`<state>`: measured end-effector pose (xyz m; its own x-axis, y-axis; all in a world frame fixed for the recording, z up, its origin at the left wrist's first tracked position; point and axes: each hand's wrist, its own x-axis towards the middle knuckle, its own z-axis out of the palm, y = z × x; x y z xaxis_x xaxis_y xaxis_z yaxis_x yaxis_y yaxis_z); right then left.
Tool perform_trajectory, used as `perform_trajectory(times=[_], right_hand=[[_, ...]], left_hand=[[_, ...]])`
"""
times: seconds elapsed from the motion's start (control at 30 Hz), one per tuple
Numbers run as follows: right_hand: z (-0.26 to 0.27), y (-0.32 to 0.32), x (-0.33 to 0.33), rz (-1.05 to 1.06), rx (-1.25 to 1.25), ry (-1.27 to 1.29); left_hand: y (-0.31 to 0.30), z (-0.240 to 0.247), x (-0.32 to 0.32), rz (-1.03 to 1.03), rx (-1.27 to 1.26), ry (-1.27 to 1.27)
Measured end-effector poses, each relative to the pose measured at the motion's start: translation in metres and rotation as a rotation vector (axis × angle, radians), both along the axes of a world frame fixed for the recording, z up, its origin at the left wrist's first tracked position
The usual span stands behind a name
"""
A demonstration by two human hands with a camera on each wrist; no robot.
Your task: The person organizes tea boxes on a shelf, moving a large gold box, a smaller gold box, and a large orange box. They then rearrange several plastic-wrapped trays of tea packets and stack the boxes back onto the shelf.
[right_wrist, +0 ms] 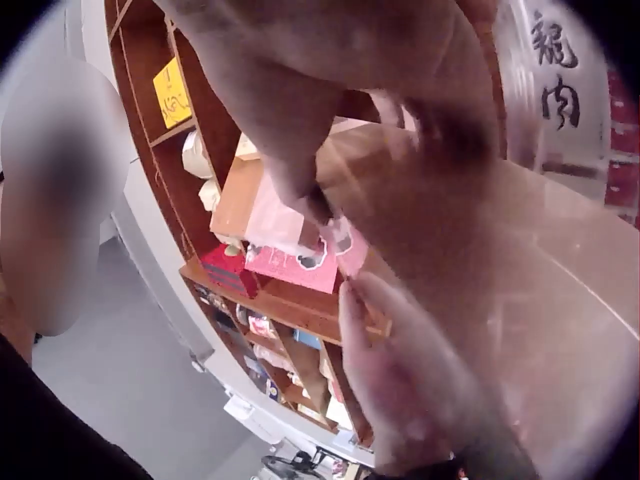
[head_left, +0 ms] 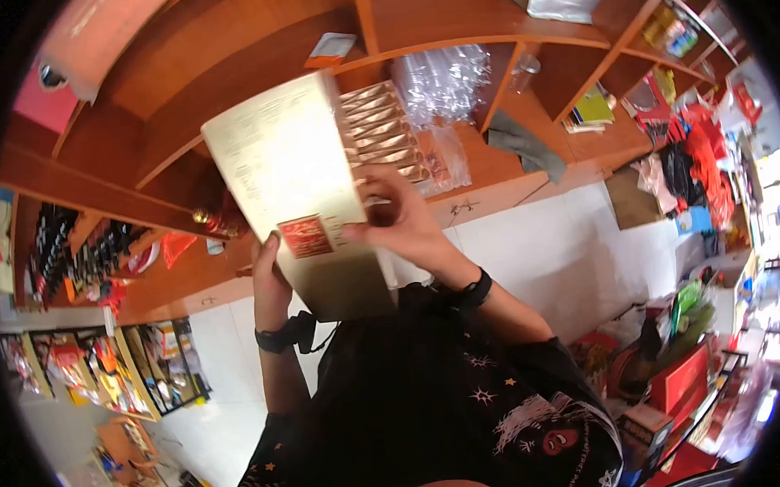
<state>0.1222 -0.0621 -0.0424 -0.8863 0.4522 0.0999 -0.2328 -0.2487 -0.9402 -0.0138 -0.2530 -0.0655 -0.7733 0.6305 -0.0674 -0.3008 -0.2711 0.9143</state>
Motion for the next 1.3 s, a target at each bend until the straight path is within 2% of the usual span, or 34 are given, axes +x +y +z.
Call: perform_trajectory(times=[0.07, 0.13, 0.17, 0.2, 0.27, 0.3, 0.43, 0.57, 0.63, 0.67, 0.73, 0.8, 0.87, 0.9, 0.93, 1.0, 1.07, 1.13, 1.17, 1.2, 1.23, 1.27, 1.3], right_hand=[[-0.002, 0.013, 0.005, -0.001, -0.089, 0.035], [-0.011, 0.024, 0.008, -0.081, -0.145, 0.011], [-0.007, 0.027, 0.015, -0.086, -0.272, 0.02], [-0.016, 0.032, 0.016, -0.094, -0.333, 0.056], [-0.008, 0.034, 0.025, -0.182, -0.432, 0.09], [-0.027, 0.045, 0.026, -0.195, -0.375, 0.138], [-0.019, 0.046, 0.037, -0.264, -0.427, 0.101], [-0.019, 0.04, 0.032, -0.321, -0.41, 0.187], [-0.015, 0.028, 0.026, -0.363, -0.395, 0.183], [-0.019, 0.025, 0.021, -0.359, -0.391, 0.18], [-0.023, 0.022, 0.007, -0.325, -0.347, 0.212], [-0.02, 0.016, 0.006, -0.315, -0.341, 0.192], [-0.02, 0.018, 0.008, -0.212, -0.498, 0.224], [-0.008, 0.031, 0.011, -0.224, -0.56, 0.205], [-0.001, 0.049, 0.015, -0.258, -0.489, 0.267], [0.007, 0.083, 0.023, -0.283, -0.412, 0.331], [0.015, 0.114, 0.023, -0.406, -0.303, 0.2], [0.005, 0.136, 0.019, -0.302, 0.015, 0.016], [-0.014, 0.148, 0.014, -0.277, 0.079, -0.023], [-0.007, 0.134, 0.005, -0.339, 0.119, -0.06], [-0.007, 0.131, 0.0, -0.304, 0.178, -0.082], [-0.015, 0.13, -0.008, -0.337, 0.124, -0.033], [-0.014, 0.129, -0.011, -0.35, 0.167, -0.066]], left_hand=[[0.001, -0.003, 0.009, -0.038, -0.029, -0.031], [0.003, -0.019, 0.014, -0.176, 0.014, 0.066], [0.004, -0.031, 0.01, -0.305, 0.01, 0.071], [0.01, -0.018, 0.02, -0.367, 0.002, 0.164], [0.018, -0.027, 0.028, -0.447, -0.004, 0.23], [0.021, -0.018, 0.033, -0.465, 0.03, 0.219], [0.032, -0.004, 0.027, -0.411, 0.144, 0.119], [0.03, 0.007, 0.022, -0.413, 0.282, 0.053], [0.036, 0.002, 0.032, -0.208, 0.305, 0.066], [0.039, 0.004, 0.035, -0.203, 0.308, 0.065], [0.045, 0.012, 0.036, 0.087, 0.068, -0.088], [0.041, -0.005, 0.02, 0.144, 0.143, -0.087], [0.033, -0.007, 0.009, 0.161, 0.162, -0.091], [0.031, 0.007, 0.006, 0.159, 0.183, -0.081], [0.03, 0.019, 0.001, 0.206, 0.195, -0.045], [0.015, 0.016, -0.028, 0.16, 0.175, -0.048], [0.013, 0.029, -0.047, 0.167, 0.142, -0.01], [0.02, 0.043, -0.068, 0.173, 0.131, 0.053], [0.027, 0.045, -0.079, 0.164, 0.084, 0.078], [0.034, 0.046, -0.089, 0.155, 0.031, 0.102], [0.042, 0.048, -0.097, 0.14, 0.019, 0.092], [0.05, 0.044, -0.107, 0.139, 0.038, 0.113], [0.056, 0.043, -0.112, 0.062, 0.046, -0.034]])
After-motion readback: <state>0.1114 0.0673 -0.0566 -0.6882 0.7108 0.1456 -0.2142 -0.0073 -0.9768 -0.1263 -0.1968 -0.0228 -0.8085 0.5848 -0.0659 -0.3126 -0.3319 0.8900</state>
